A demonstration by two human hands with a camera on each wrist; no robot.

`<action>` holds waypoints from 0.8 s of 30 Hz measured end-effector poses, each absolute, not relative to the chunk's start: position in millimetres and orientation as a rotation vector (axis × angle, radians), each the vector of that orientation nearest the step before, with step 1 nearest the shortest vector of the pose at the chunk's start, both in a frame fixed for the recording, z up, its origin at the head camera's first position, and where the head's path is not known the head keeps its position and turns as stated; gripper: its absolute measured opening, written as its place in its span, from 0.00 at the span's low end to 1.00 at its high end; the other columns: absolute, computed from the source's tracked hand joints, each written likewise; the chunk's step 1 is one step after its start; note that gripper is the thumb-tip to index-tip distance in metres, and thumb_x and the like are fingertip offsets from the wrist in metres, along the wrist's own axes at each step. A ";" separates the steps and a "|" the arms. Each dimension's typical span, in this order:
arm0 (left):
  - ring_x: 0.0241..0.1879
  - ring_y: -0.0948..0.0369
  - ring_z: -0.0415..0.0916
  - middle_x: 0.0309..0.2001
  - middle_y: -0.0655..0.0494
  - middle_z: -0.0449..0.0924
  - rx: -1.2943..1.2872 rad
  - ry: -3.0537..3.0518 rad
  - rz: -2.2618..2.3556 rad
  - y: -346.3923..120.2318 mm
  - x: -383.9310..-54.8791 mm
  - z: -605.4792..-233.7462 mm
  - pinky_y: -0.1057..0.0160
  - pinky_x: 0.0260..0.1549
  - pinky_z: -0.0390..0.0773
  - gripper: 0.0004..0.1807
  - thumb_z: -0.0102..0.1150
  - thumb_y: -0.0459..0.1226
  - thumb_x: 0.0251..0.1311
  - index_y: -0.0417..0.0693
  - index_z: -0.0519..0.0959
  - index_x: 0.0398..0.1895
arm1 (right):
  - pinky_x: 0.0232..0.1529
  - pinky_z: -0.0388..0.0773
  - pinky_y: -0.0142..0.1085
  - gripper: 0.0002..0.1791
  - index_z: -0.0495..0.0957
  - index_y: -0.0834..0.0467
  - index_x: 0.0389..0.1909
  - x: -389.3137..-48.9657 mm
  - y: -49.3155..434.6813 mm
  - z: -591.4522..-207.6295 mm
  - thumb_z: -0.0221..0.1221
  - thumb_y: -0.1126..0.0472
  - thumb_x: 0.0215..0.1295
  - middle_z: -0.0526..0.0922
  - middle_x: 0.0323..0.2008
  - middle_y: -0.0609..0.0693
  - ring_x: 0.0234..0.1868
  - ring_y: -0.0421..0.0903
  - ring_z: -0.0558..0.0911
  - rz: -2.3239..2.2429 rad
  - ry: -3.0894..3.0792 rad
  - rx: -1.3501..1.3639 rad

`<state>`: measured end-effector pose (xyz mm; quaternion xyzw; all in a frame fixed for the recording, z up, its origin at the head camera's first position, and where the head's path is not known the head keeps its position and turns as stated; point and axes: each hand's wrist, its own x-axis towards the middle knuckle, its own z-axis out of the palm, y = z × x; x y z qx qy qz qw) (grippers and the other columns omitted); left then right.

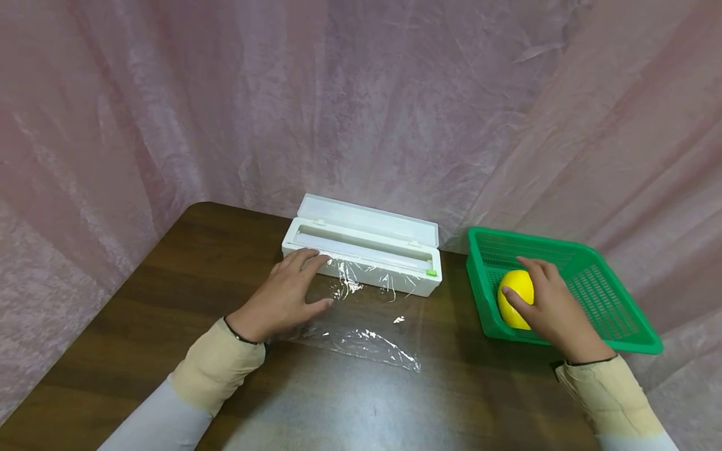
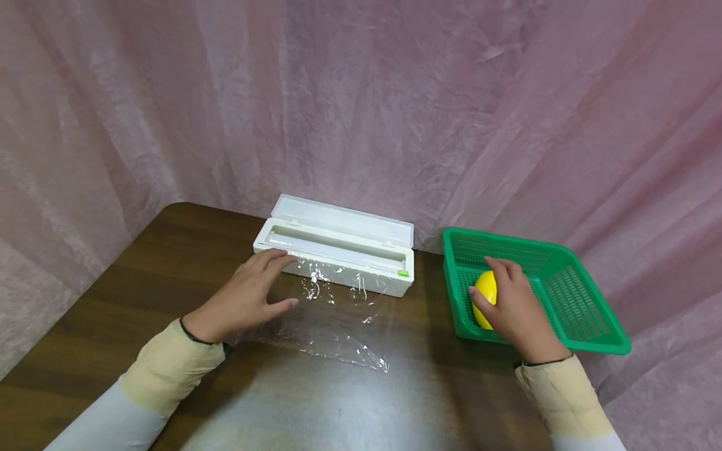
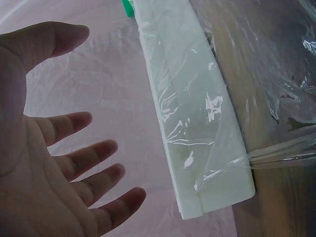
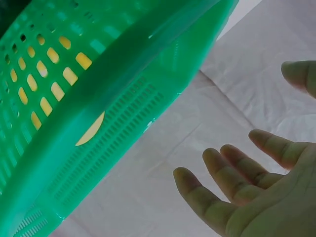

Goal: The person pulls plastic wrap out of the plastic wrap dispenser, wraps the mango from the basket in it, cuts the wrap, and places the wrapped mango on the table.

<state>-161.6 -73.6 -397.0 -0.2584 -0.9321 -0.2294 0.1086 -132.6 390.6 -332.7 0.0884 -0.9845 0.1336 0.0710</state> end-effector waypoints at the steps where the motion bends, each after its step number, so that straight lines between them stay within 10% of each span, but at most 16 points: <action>1: 0.70 0.40 0.63 0.69 0.40 0.67 -0.760 -2.742 -0.673 -73.4 -161.9 -397.2 0.35 0.64 0.67 0.43 0.71 0.52 0.55 0.44 0.67 0.71 | 0.57 0.67 0.72 0.41 0.55 0.68 0.75 -134.2 391.7 -332.6 0.59 0.49 0.73 0.58 0.68 0.76 0.63 0.75 0.66 0.409 -2.978 0.261; 24: 0.72 0.43 0.64 0.72 0.40 0.64 -0.809 -2.814 -0.737 -64.2 -159.1 -395.5 0.40 0.68 0.68 0.45 0.66 0.54 0.61 0.46 0.61 0.76 | 0.61 0.64 0.72 0.49 0.43 0.68 0.79 -169.3 425.4 -331.8 0.50 0.38 0.75 0.50 0.71 0.79 0.65 0.77 0.64 0.366 -3.225 0.131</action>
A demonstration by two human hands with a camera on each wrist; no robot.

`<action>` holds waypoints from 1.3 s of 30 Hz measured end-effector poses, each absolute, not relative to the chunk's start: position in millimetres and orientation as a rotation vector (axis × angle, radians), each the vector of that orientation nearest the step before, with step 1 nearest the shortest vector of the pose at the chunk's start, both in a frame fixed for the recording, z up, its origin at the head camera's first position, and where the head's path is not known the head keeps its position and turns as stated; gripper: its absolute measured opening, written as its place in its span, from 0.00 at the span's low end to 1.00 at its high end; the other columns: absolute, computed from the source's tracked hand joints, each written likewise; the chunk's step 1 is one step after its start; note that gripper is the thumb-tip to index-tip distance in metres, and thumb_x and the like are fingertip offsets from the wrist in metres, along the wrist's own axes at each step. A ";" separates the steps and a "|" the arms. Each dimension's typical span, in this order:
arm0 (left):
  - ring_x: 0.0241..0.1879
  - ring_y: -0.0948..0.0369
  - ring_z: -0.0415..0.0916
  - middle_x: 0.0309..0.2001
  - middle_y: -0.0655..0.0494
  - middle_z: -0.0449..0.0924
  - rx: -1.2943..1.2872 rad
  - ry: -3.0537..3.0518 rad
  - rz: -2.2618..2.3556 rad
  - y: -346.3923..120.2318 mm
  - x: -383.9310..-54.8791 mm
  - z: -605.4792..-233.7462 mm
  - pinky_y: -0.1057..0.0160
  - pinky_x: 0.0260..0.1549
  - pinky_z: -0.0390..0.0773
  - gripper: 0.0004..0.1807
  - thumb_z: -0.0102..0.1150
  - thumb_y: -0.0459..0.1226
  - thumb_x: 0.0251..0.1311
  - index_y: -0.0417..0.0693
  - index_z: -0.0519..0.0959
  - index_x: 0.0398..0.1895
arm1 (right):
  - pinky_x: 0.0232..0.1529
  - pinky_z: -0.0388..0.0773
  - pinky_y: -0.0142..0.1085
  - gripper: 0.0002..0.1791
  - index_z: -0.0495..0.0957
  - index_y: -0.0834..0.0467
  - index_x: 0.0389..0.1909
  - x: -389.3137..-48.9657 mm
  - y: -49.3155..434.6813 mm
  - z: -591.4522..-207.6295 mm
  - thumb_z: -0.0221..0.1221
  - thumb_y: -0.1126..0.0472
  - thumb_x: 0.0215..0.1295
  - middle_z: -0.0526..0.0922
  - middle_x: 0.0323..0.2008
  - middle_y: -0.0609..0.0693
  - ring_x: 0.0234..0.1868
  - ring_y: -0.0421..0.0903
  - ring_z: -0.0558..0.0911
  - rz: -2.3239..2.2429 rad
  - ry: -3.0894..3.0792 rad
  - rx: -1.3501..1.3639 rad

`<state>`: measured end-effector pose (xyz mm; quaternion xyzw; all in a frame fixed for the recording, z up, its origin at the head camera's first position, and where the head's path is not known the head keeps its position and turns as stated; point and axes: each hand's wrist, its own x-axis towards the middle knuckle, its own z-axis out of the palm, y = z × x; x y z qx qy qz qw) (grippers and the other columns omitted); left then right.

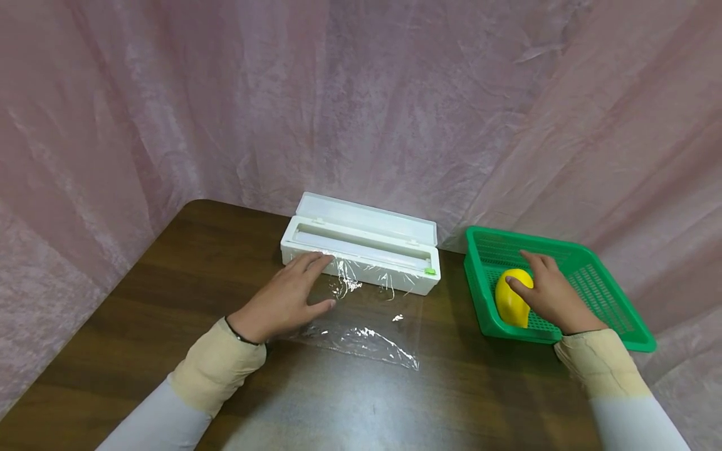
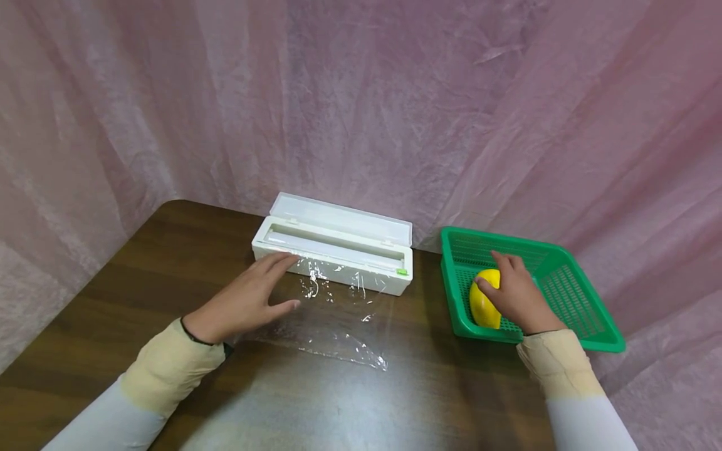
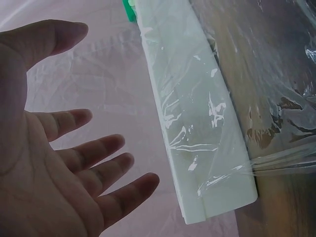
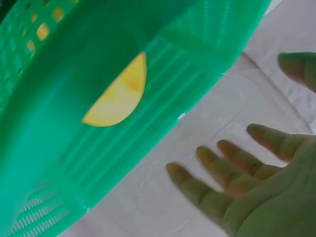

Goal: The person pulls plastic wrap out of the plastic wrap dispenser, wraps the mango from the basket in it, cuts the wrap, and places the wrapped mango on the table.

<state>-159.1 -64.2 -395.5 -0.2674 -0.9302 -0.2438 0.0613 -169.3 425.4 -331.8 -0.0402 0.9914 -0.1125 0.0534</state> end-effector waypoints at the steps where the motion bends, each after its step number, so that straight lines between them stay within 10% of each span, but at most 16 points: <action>1: 0.72 0.43 0.64 0.72 0.40 0.65 -0.810 -2.815 -0.740 -64.3 -159.2 -395.3 0.40 0.68 0.68 0.45 0.66 0.54 0.61 0.46 0.61 0.77 | 0.61 0.65 0.72 0.50 0.43 0.68 0.79 -170.9 427.5 -332.5 0.49 0.37 0.75 0.50 0.71 0.80 0.64 0.78 0.64 -0.331 3.008 -0.119; 39: 0.72 0.44 0.65 0.71 0.41 0.66 -0.785 -2.854 -0.769 -67.5 -154.5 -398.9 0.41 0.67 0.69 0.43 0.66 0.50 0.63 0.46 0.61 0.77 | 0.62 0.66 0.70 0.48 0.49 0.73 0.76 -222.5 441.4 -343.9 0.54 0.43 0.71 0.52 0.70 0.81 0.65 0.79 0.64 -0.069 2.906 -0.145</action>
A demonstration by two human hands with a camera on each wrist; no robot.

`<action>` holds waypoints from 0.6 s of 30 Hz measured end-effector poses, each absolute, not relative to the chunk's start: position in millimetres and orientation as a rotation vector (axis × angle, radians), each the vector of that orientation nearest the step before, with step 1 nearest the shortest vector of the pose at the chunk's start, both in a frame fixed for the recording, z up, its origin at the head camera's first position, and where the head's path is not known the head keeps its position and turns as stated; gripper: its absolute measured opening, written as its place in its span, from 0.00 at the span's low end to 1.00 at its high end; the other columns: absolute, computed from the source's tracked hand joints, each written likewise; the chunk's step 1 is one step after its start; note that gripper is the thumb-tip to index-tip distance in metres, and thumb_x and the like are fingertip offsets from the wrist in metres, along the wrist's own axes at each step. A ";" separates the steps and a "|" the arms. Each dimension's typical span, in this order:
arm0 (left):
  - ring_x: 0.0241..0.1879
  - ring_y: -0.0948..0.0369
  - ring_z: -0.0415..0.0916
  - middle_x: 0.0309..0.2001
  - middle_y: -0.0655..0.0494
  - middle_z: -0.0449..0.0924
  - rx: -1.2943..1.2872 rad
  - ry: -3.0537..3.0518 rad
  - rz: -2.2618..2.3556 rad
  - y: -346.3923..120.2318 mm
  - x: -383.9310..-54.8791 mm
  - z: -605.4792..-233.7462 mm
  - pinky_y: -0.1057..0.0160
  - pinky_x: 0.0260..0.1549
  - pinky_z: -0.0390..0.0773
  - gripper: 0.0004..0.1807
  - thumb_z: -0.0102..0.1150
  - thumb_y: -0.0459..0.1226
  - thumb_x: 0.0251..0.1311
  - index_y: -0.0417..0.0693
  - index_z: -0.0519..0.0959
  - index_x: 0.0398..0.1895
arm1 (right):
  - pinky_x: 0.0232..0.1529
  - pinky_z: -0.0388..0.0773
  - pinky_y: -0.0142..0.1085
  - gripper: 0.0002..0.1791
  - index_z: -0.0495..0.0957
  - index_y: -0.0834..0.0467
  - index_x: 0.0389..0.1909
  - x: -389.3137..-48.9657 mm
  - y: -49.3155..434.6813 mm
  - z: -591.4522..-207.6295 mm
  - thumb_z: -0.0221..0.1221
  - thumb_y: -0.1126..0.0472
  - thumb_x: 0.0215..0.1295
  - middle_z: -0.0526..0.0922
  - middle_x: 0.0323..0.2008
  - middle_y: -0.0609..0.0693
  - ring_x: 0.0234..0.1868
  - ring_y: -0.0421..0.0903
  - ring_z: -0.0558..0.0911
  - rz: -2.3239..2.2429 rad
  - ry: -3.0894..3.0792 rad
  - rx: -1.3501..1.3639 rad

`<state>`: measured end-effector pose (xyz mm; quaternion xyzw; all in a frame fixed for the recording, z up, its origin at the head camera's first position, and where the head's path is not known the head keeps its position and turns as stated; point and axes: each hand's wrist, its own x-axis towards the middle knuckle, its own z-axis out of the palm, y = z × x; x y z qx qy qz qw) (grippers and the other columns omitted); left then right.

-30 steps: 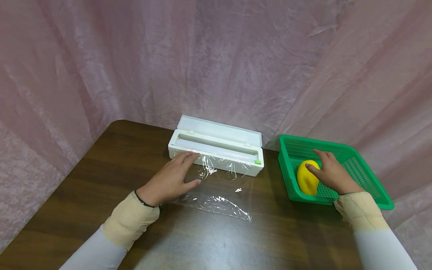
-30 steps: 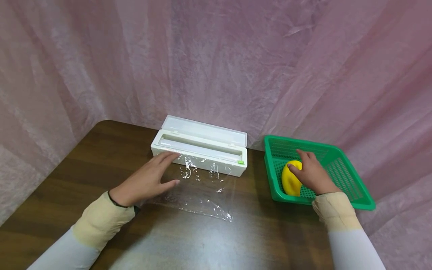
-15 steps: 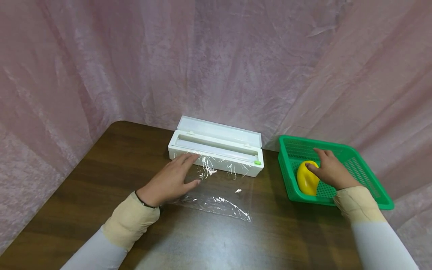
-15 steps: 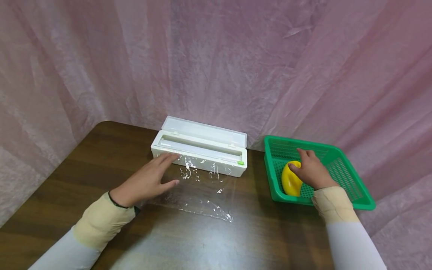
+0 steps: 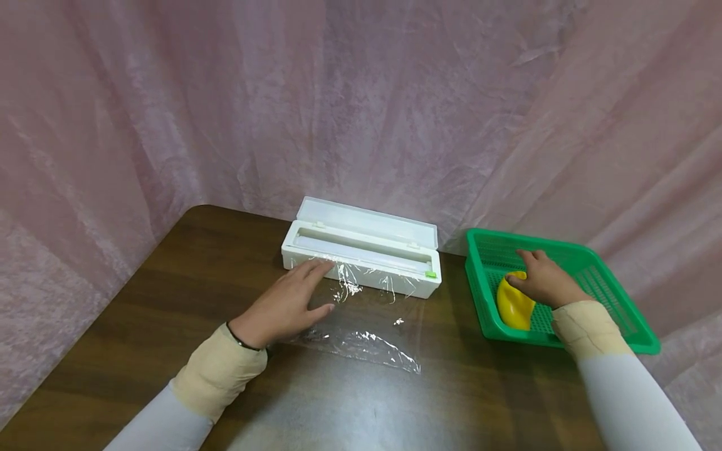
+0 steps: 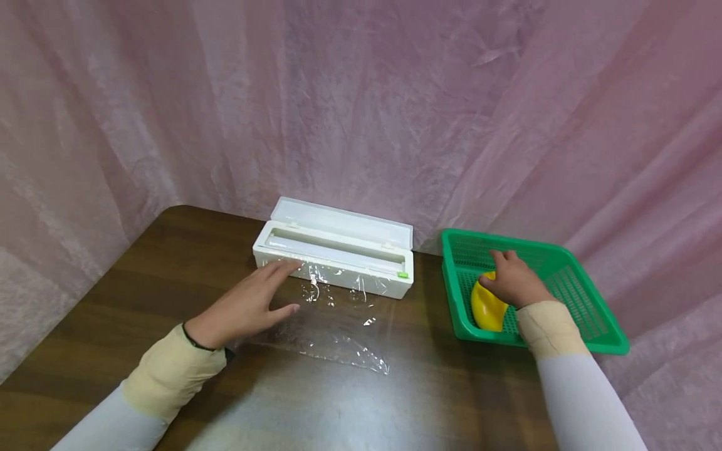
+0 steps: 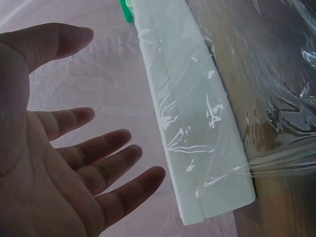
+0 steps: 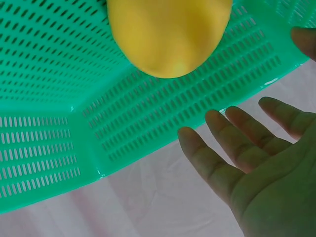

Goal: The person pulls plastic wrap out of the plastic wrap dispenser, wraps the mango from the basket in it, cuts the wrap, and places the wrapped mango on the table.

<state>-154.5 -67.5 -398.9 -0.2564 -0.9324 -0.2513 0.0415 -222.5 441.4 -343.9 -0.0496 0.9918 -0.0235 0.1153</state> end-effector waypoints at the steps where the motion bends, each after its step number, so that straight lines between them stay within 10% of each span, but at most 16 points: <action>1: 0.72 0.44 0.65 0.71 0.41 0.66 -0.782 -2.857 -0.770 -67.2 -154.5 -398.9 0.41 0.68 0.69 0.43 0.66 0.50 0.63 0.46 0.61 0.77 | 0.62 0.66 0.70 0.47 0.49 0.73 0.75 -223.6 441.4 -344.8 0.55 0.44 0.71 0.53 0.70 0.82 0.65 0.79 0.64 -0.060 2.900 -0.145; 18: 0.70 0.46 0.68 0.70 0.42 0.68 -0.795 -2.837 -0.746 -66.9 -154.6 -402.5 0.44 0.67 0.70 0.41 0.67 0.49 0.62 0.45 0.63 0.76 | 0.62 0.66 0.71 0.48 0.47 0.75 0.74 -237.3 446.1 -351.2 0.55 0.45 0.71 0.50 0.69 0.84 0.64 0.81 0.64 -0.048 2.839 -0.058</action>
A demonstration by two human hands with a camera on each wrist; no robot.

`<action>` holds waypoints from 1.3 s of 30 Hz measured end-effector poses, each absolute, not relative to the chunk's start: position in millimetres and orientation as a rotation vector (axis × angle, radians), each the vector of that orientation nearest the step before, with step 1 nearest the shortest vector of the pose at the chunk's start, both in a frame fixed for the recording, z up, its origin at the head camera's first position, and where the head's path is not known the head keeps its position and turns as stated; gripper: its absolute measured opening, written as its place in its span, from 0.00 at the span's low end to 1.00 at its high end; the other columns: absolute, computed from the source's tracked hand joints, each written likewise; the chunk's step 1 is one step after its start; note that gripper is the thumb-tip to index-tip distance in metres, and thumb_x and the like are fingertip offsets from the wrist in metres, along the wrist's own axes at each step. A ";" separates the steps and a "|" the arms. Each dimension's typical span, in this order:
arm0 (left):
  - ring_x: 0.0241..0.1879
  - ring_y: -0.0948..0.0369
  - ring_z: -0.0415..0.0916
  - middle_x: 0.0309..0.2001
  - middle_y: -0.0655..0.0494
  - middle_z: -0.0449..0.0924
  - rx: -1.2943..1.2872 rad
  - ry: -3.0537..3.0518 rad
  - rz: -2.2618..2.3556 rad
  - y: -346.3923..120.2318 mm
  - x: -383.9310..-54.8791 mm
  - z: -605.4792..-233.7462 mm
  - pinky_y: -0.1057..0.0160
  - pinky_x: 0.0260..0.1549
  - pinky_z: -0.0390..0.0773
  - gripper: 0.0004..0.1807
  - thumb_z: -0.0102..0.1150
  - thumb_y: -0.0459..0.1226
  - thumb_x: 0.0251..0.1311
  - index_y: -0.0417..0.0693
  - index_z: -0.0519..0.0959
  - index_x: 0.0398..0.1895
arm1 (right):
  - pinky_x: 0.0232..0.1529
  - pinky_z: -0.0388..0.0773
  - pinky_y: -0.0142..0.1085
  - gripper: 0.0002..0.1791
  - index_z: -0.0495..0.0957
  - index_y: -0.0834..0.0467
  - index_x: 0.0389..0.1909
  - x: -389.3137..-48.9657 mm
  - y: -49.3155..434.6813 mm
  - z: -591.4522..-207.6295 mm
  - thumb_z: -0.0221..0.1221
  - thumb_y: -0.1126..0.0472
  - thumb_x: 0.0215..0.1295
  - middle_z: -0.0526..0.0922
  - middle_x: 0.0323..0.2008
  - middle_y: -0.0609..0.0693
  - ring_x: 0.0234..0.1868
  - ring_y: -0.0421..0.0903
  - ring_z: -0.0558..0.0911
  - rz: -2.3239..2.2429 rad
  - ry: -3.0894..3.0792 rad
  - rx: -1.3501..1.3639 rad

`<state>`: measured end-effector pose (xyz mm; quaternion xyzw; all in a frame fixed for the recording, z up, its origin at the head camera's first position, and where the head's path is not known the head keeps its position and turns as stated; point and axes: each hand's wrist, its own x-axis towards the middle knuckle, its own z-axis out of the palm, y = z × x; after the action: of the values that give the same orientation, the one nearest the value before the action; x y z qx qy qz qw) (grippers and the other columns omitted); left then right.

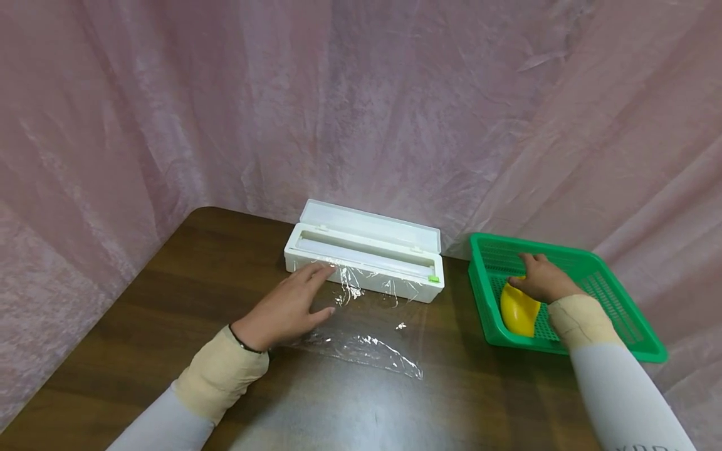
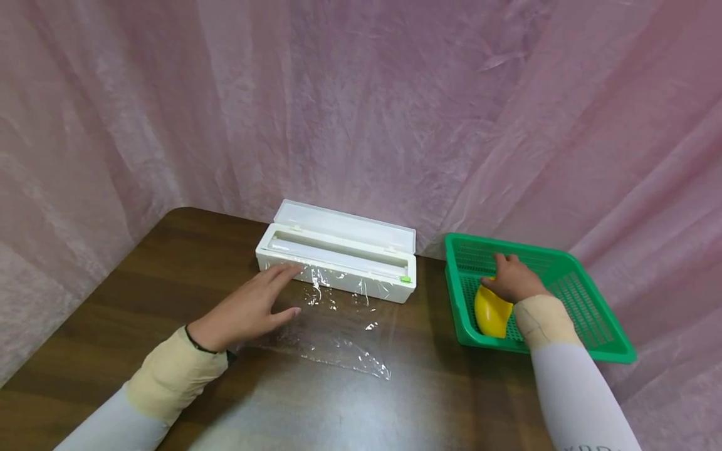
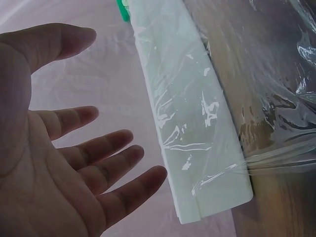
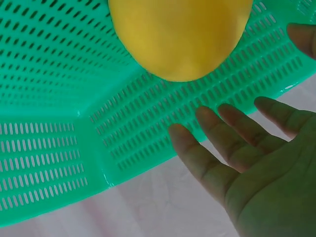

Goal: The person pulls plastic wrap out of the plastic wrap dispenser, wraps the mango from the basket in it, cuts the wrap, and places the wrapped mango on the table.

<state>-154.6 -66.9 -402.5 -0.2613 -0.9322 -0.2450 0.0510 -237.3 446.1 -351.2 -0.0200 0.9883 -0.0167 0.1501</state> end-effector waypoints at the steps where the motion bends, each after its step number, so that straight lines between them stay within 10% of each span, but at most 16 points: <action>1: 0.70 0.46 0.68 0.70 0.42 0.68 -0.796 -2.840 -0.746 -67.1 -154.2 -403.1 0.44 0.67 0.70 0.41 0.67 0.49 0.62 0.45 0.63 0.76 | 0.61 0.66 0.71 0.48 0.47 0.75 0.74 -237.5 446.6 -352.3 0.55 0.45 0.71 0.50 0.69 0.84 0.64 0.81 0.64 -0.048 2.835 -0.054; 20: 0.71 0.45 0.67 0.70 0.41 0.68 -0.798 -2.830 -0.728 -69.4 -154.0 -406.2 0.44 0.67 0.70 0.41 0.65 0.50 0.63 0.44 0.64 0.75 | 0.58 0.69 0.70 0.60 0.44 0.76 0.75 -237.5 458.6 -368.0 0.49 0.28 0.67 0.51 0.67 0.87 0.62 0.83 0.65 -0.016 2.745 0.088; 39: 0.69 0.44 0.69 0.69 0.40 0.69 -0.791 -2.814 -0.744 -62.3 -158.4 -406.0 0.43 0.66 0.71 0.39 0.67 0.47 0.63 0.44 0.65 0.74 | 0.52 0.74 0.61 0.55 0.51 0.77 0.68 -240.5 464.5 -376.0 0.49 0.29 0.67 0.74 0.51 0.77 0.50 0.70 0.76 -0.110 2.622 0.166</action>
<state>-158.4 -62.3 -406.0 -0.2618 -0.9311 -0.2461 0.0625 -240.5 464.5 -376.0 0.0610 0.9646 -0.0403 0.2535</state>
